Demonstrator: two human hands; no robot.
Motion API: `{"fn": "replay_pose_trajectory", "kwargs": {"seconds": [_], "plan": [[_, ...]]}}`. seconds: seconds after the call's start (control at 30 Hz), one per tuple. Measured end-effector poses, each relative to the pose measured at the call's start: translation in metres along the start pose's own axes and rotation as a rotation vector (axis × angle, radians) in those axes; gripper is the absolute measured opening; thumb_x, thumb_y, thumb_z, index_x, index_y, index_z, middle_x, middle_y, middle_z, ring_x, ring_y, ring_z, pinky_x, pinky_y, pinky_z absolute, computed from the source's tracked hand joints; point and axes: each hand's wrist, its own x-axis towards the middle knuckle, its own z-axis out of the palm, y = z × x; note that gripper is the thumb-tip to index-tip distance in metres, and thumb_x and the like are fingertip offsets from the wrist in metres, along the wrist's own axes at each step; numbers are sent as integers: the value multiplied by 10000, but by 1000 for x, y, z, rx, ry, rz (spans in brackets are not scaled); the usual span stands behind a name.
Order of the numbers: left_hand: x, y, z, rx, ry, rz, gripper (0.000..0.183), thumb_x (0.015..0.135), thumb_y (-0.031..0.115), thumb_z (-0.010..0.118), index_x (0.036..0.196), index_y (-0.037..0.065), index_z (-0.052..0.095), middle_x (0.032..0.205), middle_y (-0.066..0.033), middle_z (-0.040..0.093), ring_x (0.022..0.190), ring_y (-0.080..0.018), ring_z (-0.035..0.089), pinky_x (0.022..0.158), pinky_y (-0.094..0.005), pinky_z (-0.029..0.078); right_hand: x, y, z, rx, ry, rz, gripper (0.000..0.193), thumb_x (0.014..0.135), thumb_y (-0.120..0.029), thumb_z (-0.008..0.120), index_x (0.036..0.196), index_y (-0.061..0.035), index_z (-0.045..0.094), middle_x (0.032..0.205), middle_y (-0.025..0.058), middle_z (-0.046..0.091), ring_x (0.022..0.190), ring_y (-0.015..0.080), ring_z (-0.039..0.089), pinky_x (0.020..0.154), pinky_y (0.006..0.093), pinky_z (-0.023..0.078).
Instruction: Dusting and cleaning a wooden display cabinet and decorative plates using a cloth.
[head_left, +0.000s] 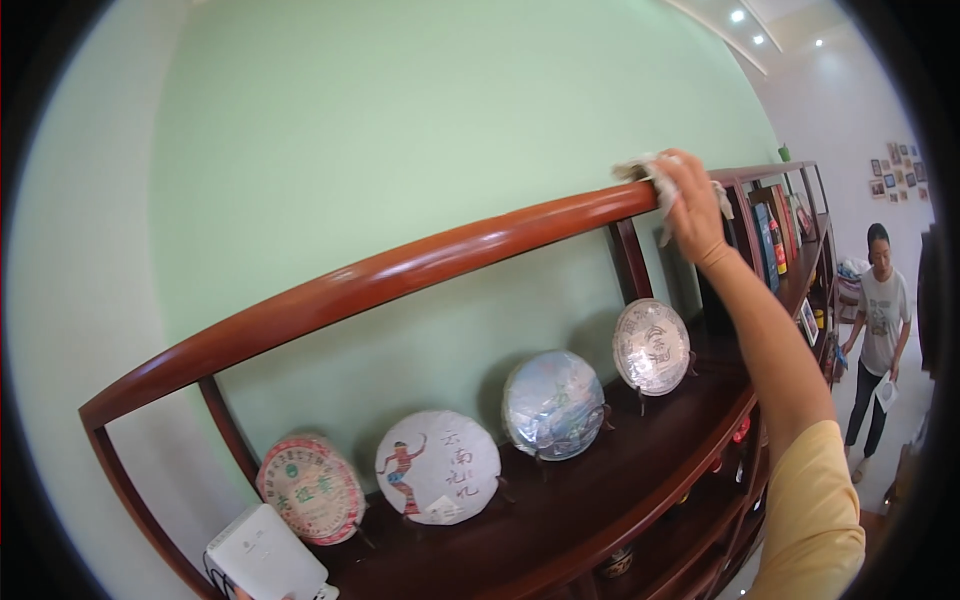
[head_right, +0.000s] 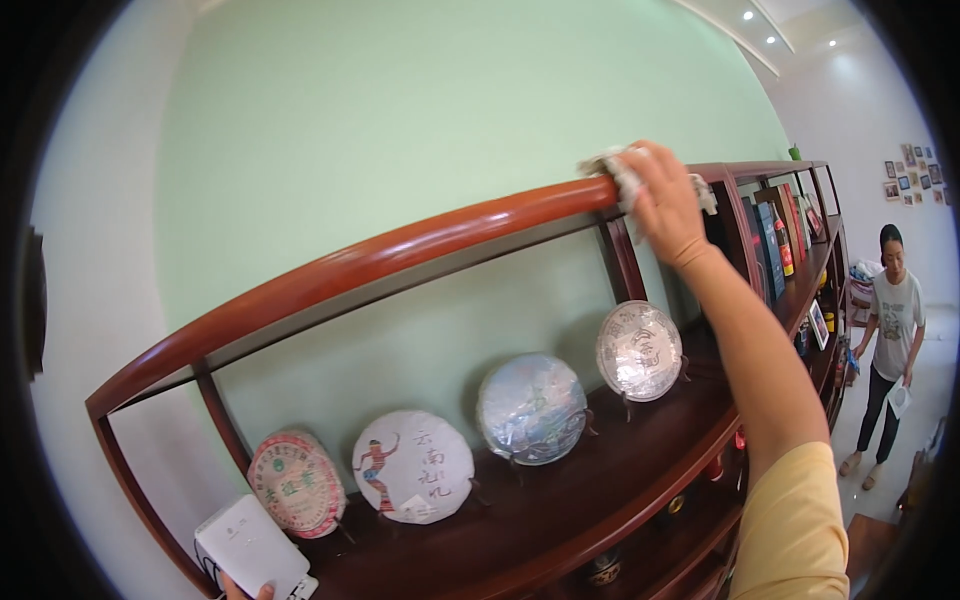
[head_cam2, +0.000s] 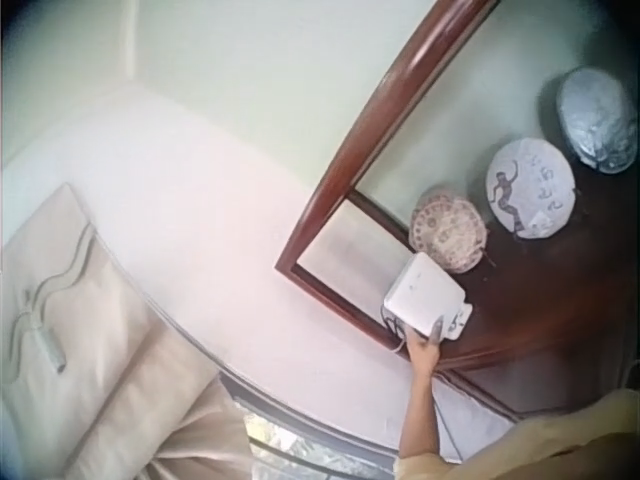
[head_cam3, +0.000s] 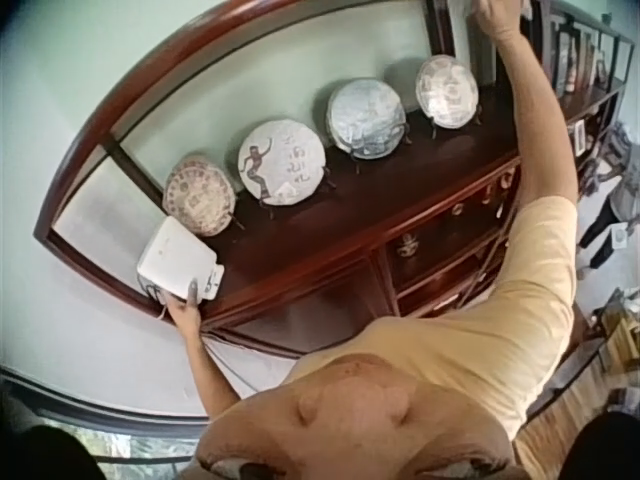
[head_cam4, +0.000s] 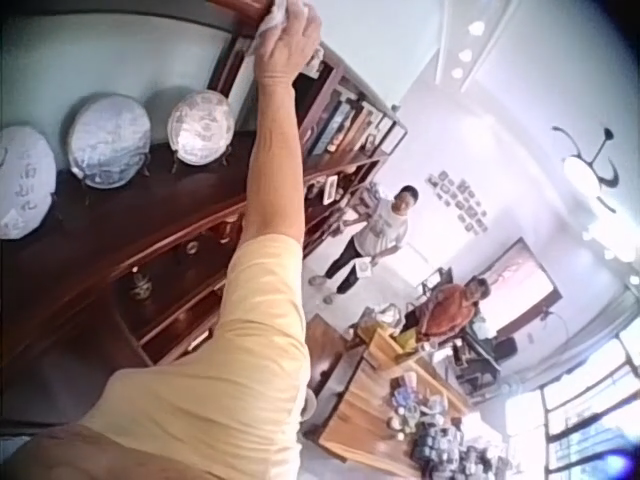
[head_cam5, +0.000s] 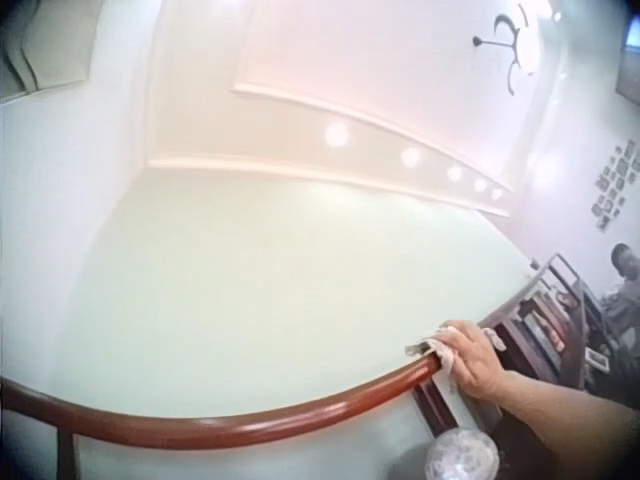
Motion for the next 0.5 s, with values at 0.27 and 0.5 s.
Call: {"fn": "replay_pose_trajectory", "kwargs": {"seconds": [0.27,0.5], "plan": [[2,-3,6,3,25,16,641,824,114,704,1325,-71,350,1340,-190,421,1204,-250,403,1028,-335,297,-48,134,-32,-340,-35,121,352,920,-199,461,1270,-159,458,1242,182,471,1141,391,455,925,439,400],[3,-13,10,58,50,-32,609,825,119,707,1304,-70,383,1292,-186,473,1154,-242,446,1002,-349,342,-81,147,-10,-732,-53,387,362,897,-271,541,1218,-121,467,1116,180,496,992,367,497,856,474,409]]}}
